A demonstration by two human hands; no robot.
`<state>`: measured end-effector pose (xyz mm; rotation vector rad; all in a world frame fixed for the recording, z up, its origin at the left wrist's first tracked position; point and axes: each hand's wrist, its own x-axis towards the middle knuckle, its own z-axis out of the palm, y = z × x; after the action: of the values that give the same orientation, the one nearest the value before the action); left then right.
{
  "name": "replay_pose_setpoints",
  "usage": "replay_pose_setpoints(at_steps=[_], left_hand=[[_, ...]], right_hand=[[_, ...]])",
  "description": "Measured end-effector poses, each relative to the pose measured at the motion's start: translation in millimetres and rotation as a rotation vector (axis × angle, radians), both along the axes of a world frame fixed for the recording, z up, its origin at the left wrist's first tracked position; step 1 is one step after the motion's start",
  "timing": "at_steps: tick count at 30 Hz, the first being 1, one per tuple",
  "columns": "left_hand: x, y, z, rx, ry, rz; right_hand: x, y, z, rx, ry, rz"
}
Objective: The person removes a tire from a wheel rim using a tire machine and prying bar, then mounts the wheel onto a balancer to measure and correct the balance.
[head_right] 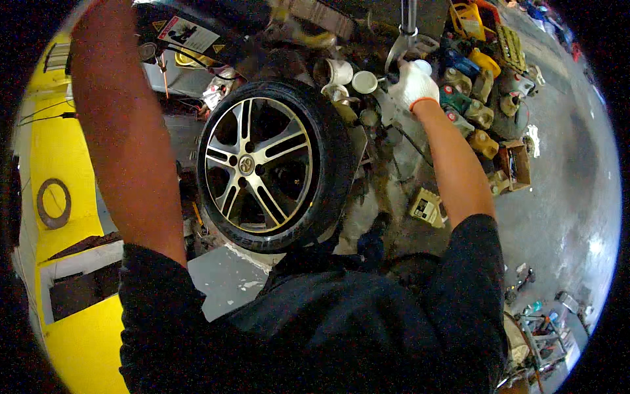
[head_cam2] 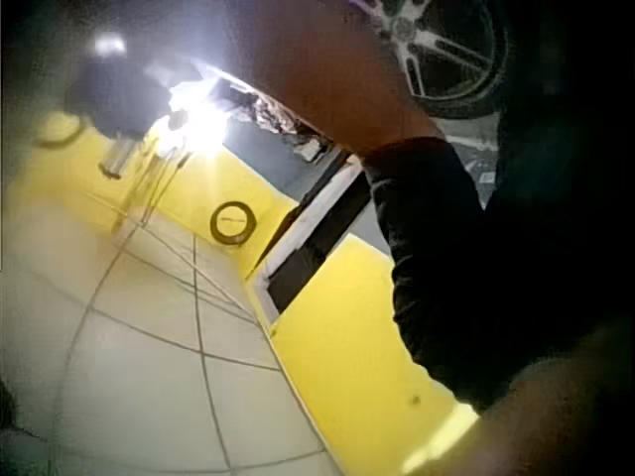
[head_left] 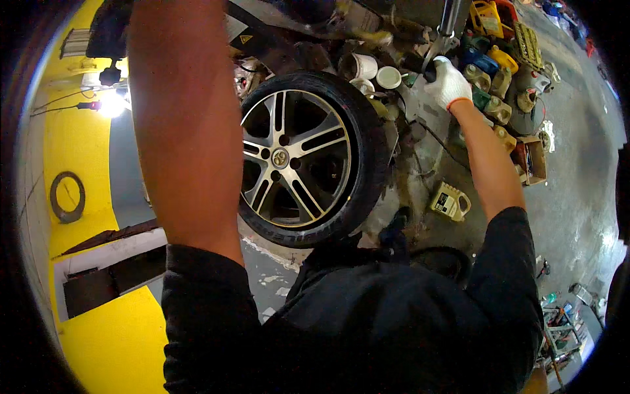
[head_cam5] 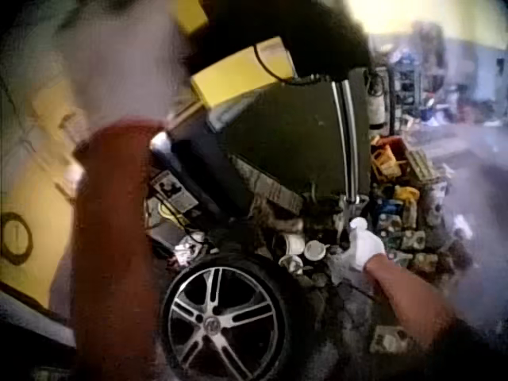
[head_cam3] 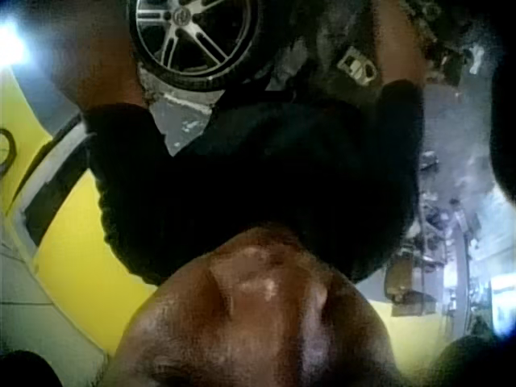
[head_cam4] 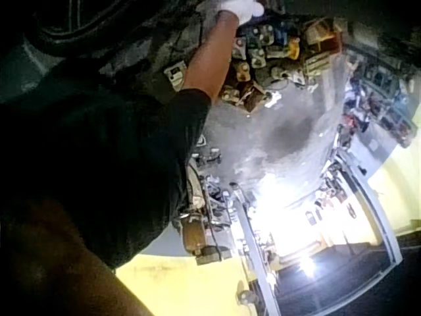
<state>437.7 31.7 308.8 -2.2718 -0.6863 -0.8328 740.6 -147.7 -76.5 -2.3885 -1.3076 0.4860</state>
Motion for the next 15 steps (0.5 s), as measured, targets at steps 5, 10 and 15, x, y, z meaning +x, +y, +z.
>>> replay_pose_setpoints(at_steps=[5,10,15], left_hand=[[56,-1,-42,-0.129,0.182,-0.130],[72,3,-87,-0.284,0.376,-0.296],[1,38,-157,-0.474,0.618,-0.412]], right_hand=[[20,29,-10,-0.051,-0.352,-0.053],[-24,42,36,-0.354,-0.385,0.150],[-168,-5,-70,-0.089,0.328,0.116]])
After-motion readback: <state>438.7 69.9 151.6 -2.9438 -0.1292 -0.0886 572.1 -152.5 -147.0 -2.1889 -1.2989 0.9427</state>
